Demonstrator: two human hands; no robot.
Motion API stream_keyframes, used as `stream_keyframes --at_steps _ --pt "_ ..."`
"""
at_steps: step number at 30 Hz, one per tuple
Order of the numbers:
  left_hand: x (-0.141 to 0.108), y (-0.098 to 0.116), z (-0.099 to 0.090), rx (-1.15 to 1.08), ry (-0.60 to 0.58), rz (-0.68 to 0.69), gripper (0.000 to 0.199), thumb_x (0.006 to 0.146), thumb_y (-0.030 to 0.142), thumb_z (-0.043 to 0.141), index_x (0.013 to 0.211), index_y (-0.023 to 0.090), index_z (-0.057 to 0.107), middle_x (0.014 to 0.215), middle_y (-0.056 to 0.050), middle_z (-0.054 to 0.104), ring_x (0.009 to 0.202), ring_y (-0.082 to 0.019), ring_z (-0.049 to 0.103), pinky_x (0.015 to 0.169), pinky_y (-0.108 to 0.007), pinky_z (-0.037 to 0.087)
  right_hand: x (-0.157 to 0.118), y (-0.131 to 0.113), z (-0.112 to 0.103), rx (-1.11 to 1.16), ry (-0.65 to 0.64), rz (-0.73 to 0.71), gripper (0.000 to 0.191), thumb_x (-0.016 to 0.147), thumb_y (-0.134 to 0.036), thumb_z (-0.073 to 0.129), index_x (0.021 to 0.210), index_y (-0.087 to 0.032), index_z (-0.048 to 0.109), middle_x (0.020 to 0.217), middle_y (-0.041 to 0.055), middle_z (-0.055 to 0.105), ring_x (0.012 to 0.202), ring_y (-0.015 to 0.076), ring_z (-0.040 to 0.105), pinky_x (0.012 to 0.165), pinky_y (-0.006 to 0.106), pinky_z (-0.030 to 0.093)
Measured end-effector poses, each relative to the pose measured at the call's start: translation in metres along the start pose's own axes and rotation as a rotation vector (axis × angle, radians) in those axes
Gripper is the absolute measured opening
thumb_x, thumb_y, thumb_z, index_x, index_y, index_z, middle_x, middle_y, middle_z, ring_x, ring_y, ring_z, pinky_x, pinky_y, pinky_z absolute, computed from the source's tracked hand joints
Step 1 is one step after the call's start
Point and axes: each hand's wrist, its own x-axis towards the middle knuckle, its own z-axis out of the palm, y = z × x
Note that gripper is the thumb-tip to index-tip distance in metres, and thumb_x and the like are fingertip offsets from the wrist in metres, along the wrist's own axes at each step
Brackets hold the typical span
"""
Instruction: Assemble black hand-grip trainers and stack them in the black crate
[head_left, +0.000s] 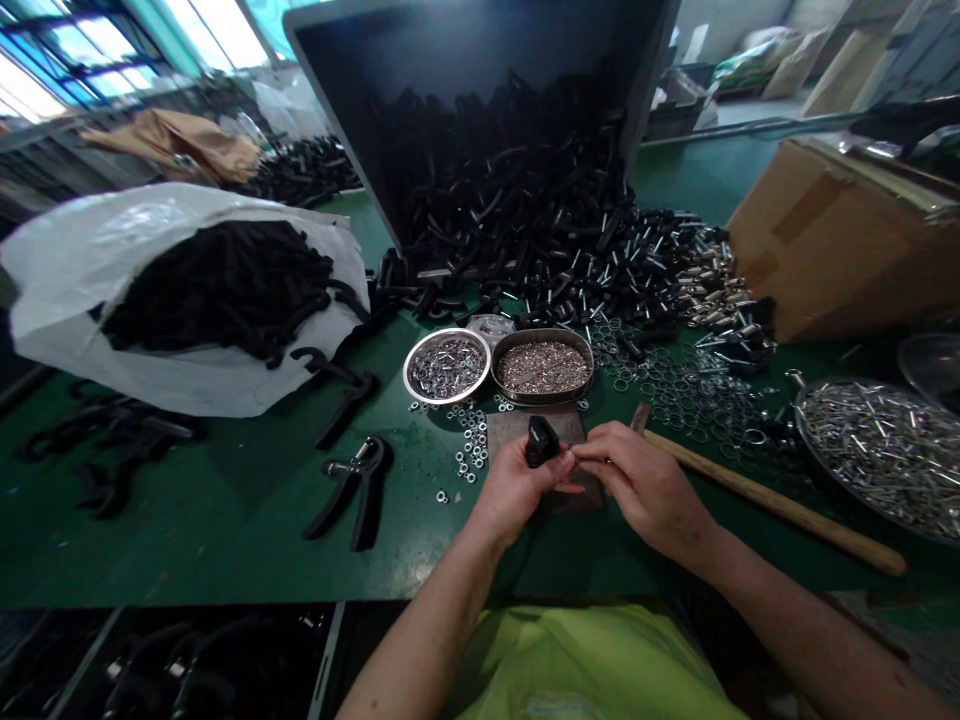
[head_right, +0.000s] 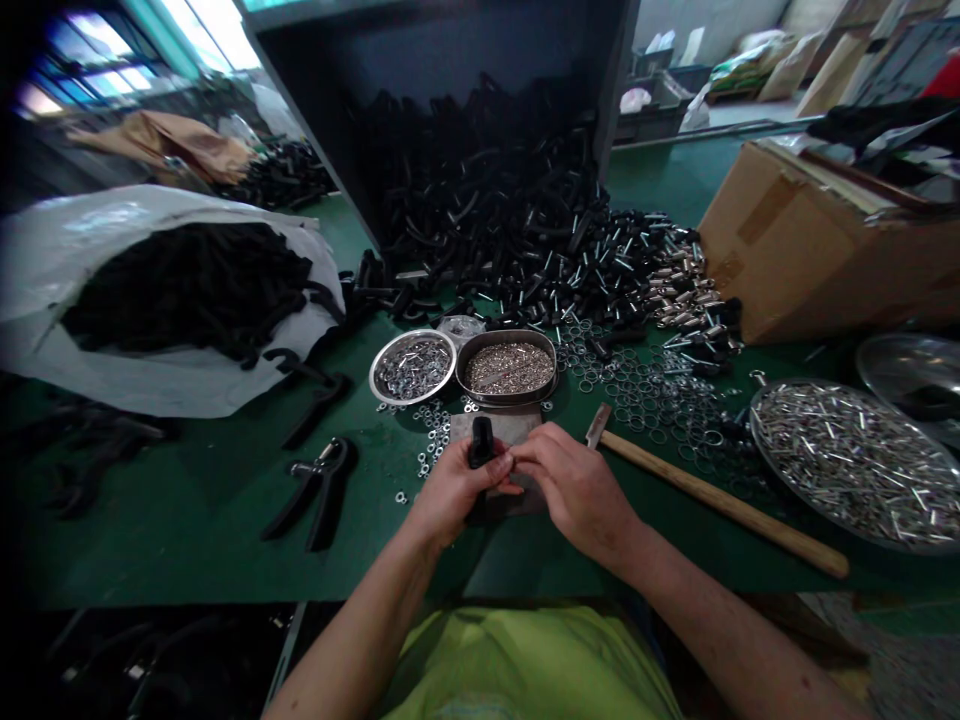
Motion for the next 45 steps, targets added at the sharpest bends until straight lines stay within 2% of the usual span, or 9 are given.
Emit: stream_keyframes --at_steps 4,9,15,17,20,26,32,37,45 --pt "0.003 -0.001 -0.001 0.161 0.019 0.077 0.028 0.058 0.031 0.079 0.072 0.013 0.062 0.067 0.000 0.062 0.062 -0.014 0.059 0.061 -0.029 0.054 0.003 -0.001 -0.002 0.001 -0.089 0.033 0.013 0.089 -0.012 0.048 0.091 -0.018 0.060 0.085 0.0048 0.061 0.080 0.0160 0.059 0.068 0.027 0.049" --pt "0.004 -0.008 0.001 0.243 0.236 0.266 0.020 0.066 0.029 0.074 0.073 0.014 0.062 0.067 0.001 0.062 0.063 -0.013 0.058 0.062 -0.025 0.051 -0.006 0.001 0.010 -0.164 0.039 -0.066 0.024 0.092 -0.014 0.038 0.098 -0.016 0.061 0.093 0.0113 0.061 0.089 0.0210 0.059 0.074 0.034 0.049" --pt "0.004 -0.014 0.001 0.024 0.101 0.167 0.030 0.064 0.037 0.077 0.074 0.014 0.059 0.068 0.002 0.059 0.064 -0.013 0.058 0.065 -0.030 0.055 -0.002 0.010 0.011 0.401 -0.016 0.482 0.013 0.089 -0.028 0.051 0.097 -0.019 0.056 0.068 -0.0023 0.056 0.052 0.0119 0.055 0.050 0.025 0.045" --pt "0.005 -0.016 0.000 -0.002 0.079 0.131 0.032 0.064 0.038 0.077 0.075 0.014 0.058 0.069 0.001 0.059 0.064 -0.012 0.058 0.065 -0.029 0.055 0.000 0.013 0.013 0.487 -0.011 0.551 0.015 0.088 -0.029 0.051 0.099 -0.019 0.055 0.067 -0.0032 0.057 0.052 0.0118 0.056 0.051 0.025 0.045" --pt "0.006 -0.021 0.000 0.023 0.041 0.070 0.036 0.066 0.043 0.075 0.079 0.014 0.057 0.069 0.000 0.061 0.059 -0.011 0.058 0.055 -0.023 0.051 0.001 0.014 0.013 0.454 -0.008 0.559 0.014 0.086 -0.029 0.053 0.095 -0.019 0.056 0.072 -0.0017 0.061 0.058 0.0125 0.060 0.056 0.025 0.047" --pt "0.002 -0.031 0.000 -0.063 0.024 -0.075 0.040 0.069 0.045 0.073 0.077 0.016 0.047 0.056 0.008 0.041 0.040 -0.001 0.029 0.036 -0.013 0.020 0.006 0.008 0.002 0.262 0.056 0.492 0.011 0.085 -0.026 0.055 0.093 -0.020 0.058 0.068 -0.0025 0.061 0.059 0.0129 0.060 0.057 0.025 0.046" --pt "-0.002 -0.029 0.007 -0.161 -0.075 -0.134 0.039 0.067 0.040 0.076 0.081 0.016 0.048 0.055 0.009 0.036 0.043 -0.002 0.027 0.039 -0.014 0.019 0.011 -0.002 0.003 0.062 0.106 0.280 0.007 0.085 -0.019 0.055 0.091 -0.021 0.059 0.081 0.0002 0.066 0.071 0.0147 0.063 0.066 0.026 0.048" --pt "0.000 -0.031 0.009 -0.083 -0.003 -0.116 0.038 0.068 0.044 0.072 0.080 0.018 0.047 0.053 0.009 0.034 0.042 -0.003 0.027 0.039 -0.015 0.020 0.011 -0.001 0.006 -0.073 0.012 0.100 0.009 0.088 -0.016 0.050 0.091 -0.020 0.057 0.084 0.0030 0.066 0.080 0.0173 0.063 0.072 0.029 0.048" --pt "-0.001 -0.031 0.014 0.320 0.139 0.106 0.028 0.075 0.043 0.061 0.078 0.016 0.056 0.058 0.004 0.046 0.052 -0.009 0.040 0.049 -0.020 0.032 0.018 -0.005 0.010 -0.035 0.027 0.232 0.009 0.087 -0.016 0.048 0.089 -0.019 0.056 0.083 0.0039 0.065 0.080 0.0178 0.062 0.070 0.029 0.045"
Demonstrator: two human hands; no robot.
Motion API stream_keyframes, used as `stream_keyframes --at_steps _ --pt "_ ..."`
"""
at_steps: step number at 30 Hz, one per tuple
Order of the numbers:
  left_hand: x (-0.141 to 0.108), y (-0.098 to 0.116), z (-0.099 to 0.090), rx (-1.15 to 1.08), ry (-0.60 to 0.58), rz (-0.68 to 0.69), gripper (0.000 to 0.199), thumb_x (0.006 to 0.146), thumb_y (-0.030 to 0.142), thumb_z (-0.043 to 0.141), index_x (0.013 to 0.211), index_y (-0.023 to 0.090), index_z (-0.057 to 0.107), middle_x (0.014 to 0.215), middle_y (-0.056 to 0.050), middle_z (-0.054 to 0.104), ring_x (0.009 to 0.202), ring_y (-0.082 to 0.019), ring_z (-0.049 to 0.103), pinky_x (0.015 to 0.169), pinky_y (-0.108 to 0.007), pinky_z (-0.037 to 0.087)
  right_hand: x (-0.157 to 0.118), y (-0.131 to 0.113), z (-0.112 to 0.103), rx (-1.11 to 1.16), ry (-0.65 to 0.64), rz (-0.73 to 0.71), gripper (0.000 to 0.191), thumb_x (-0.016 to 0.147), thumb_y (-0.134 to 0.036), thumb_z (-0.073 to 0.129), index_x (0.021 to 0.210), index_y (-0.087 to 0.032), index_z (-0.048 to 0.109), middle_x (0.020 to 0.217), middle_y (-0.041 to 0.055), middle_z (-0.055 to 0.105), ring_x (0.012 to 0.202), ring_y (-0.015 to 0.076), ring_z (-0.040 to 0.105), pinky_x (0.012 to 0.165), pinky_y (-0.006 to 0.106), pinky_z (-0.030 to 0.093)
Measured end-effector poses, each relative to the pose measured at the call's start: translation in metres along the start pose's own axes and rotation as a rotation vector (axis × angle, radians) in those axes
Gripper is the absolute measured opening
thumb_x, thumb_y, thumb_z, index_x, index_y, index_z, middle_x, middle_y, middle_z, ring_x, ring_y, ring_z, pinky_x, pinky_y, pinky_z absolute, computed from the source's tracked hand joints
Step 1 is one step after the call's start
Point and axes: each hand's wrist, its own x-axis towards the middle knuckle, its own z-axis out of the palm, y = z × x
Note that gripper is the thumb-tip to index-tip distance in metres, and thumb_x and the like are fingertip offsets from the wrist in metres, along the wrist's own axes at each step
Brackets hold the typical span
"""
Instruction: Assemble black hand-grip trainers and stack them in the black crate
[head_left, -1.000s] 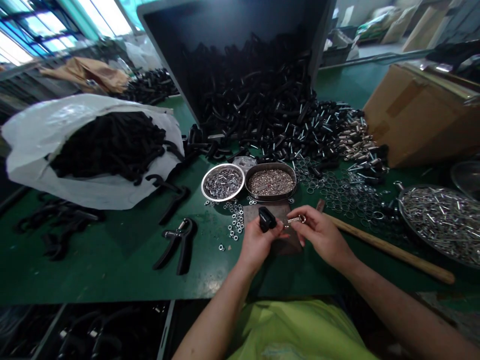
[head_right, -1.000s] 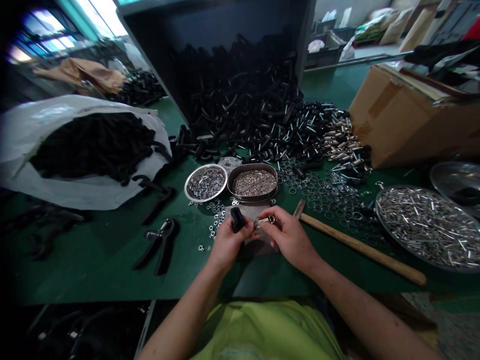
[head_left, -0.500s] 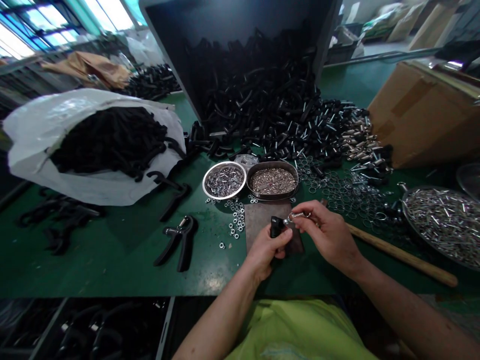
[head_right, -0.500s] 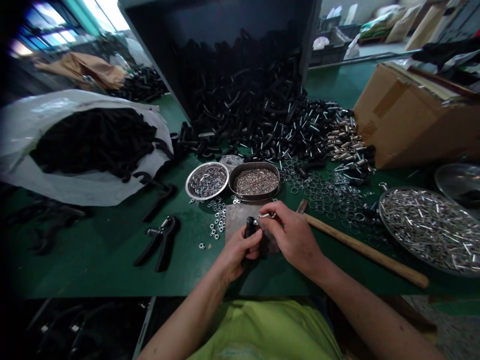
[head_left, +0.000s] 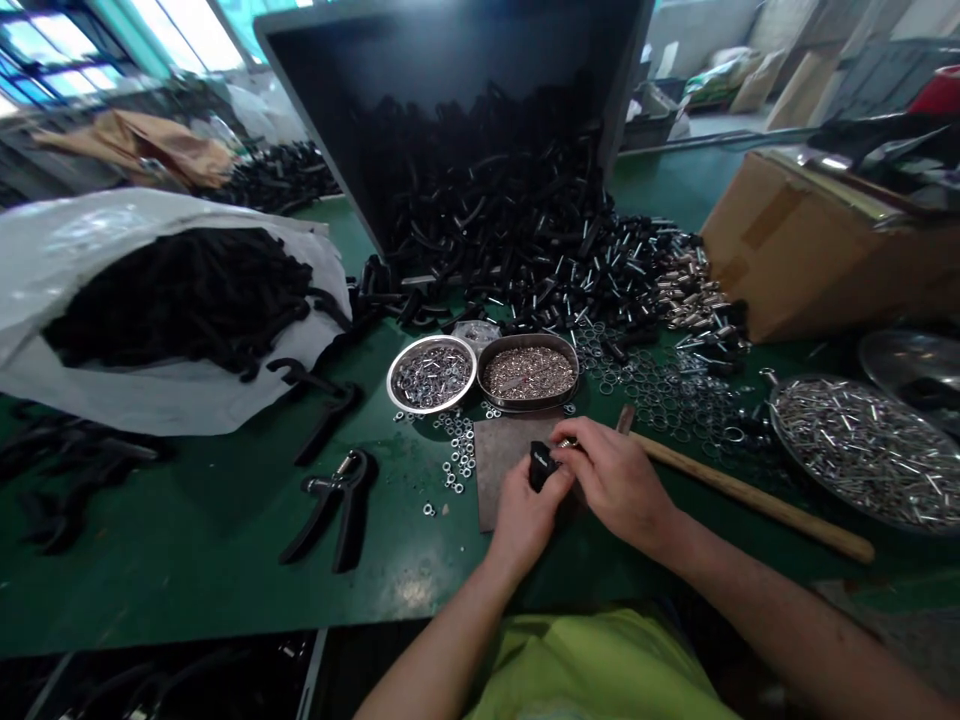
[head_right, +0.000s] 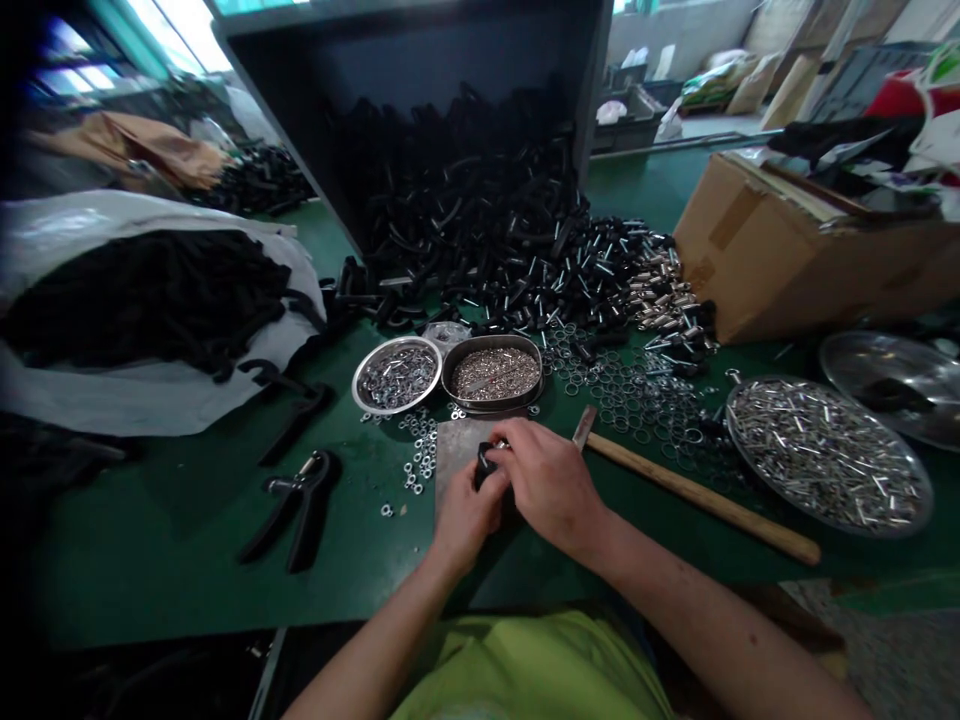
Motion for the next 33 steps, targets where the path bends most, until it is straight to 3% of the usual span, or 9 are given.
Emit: stream_keyframes --at_steps 3,7,9,11,15,18,24,27,33 --pt "-0.006 0.003 -0.002 0.087 -0.092 0.078 0.028 0.073 0.042 0.064 0.077 0.015 0.059 0.065 0.001 0.052 0.060 -0.011 0.044 0.053 -0.021 0.034 0.005 0.012 -0.001 0.170 -0.094 0.152 0.007 0.086 -0.019 0.049 0.088 -0.020 0.056 0.076 -0.0003 0.064 0.068 0.0135 0.060 0.062 0.025 0.044" --pt "-0.013 -0.002 -0.009 -0.099 -0.345 -0.157 0.039 0.076 0.054 0.059 0.087 0.017 0.056 0.055 0.006 0.042 0.042 -0.006 0.031 0.040 -0.018 0.024 0.020 0.056 -0.013 0.201 -0.353 0.248 0.020 0.091 -0.030 0.042 0.092 -0.018 0.058 0.062 -0.0032 0.060 0.052 0.0115 0.055 0.051 0.024 0.042" --pt "-0.013 -0.005 -0.012 -0.279 -0.368 -0.278 0.044 0.077 0.061 0.053 0.089 0.018 0.053 0.055 0.006 0.044 0.039 -0.005 0.028 0.036 -0.017 0.019 0.031 0.086 -0.021 -0.017 -0.228 0.275 0.017 0.088 -0.030 0.048 0.086 -0.019 0.061 0.068 -0.0007 0.061 0.061 0.0133 0.057 0.057 0.025 0.043" --pt "-0.011 -0.006 -0.015 -0.399 -0.285 -0.301 0.045 0.078 0.061 0.053 0.089 0.017 0.053 0.064 0.002 0.053 0.045 -0.006 0.038 0.037 -0.016 0.024 0.041 0.113 -0.027 -0.186 -0.087 0.292 0.006 0.078 -0.023 0.059 0.076 -0.019 0.062 0.076 0.0028 0.061 0.078 0.0177 0.056 0.068 0.029 0.043" --pt "-0.004 -0.006 -0.022 -0.511 -0.176 -0.249 0.040 0.076 0.048 0.065 0.094 0.013 0.058 0.083 -0.004 0.059 0.065 -0.009 0.052 0.053 -0.017 0.040 0.051 0.139 -0.027 -0.248 -0.025 0.308 0.009 0.070 -0.016 0.062 0.062 -0.019 0.058 0.078 0.0062 0.056 0.091 0.0238 0.051 0.076 0.035 0.041" --pt "-0.001 -0.007 -0.025 -0.593 -0.167 -0.236 0.047 0.077 0.056 0.060 0.094 0.013 0.058 0.075 -0.001 0.052 0.060 -0.007 0.046 0.052 -0.017 0.037 0.045 0.123 -0.021 -0.204 -0.018 0.279 0.006 0.077 -0.021 0.056 0.071 -0.018 0.056 0.083 0.0067 0.057 0.090 0.0223 0.052 0.077 0.035 0.042" --pt "0.002 -0.003 -0.018 -0.647 -0.207 -0.343 0.068 0.071 0.079 0.041 0.088 0.014 0.055 0.067 0.001 0.045 0.055 -0.008 0.040 0.049 -0.018 0.034 0.008 0.037 0.002 0.357 -0.177 0.224 0.014 0.092 -0.031 0.038 0.090 -0.021 0.047 0.072 -0.0008 0.059 0.062 0.0130 0.057 0.058 0.025 0.045" --pt "0.001 -0.002 -0.010 -0.593 -0.204 -0.355 0.065 0.072 0.078 0.041 0.083 0.015 0.053 0.066 0.002 0.045 0.055 -0.008 0.041 0.049 -0.018 0.035 -0.005 0.015 0.016 0.207 -0.205 0.168 0.010 0.092 -0.027 0.040 0.089 -0.021 0.048 0.065 -0.0020 0.060 0.059 0.0135 0.059 0.058 0.025 0.044" --pt "-0.005 -0.010 -0.004 -0.368 -0.152 -0.225 0.053 0.077 0.069 0.047 0.086 0.017 0.051 0.064 0.004 0.044 0.054 -0.007 0.040 0.046 -0.017 0.031 -0.010 0.014 0.019 -0.004 -0.152 0.142 0.019 0.091 -0.023 0.043 0.103 -0.020 0.057 0.071 0.0011 0.066 0.066 0.0165 0.064 0.062 0.027 0.043"
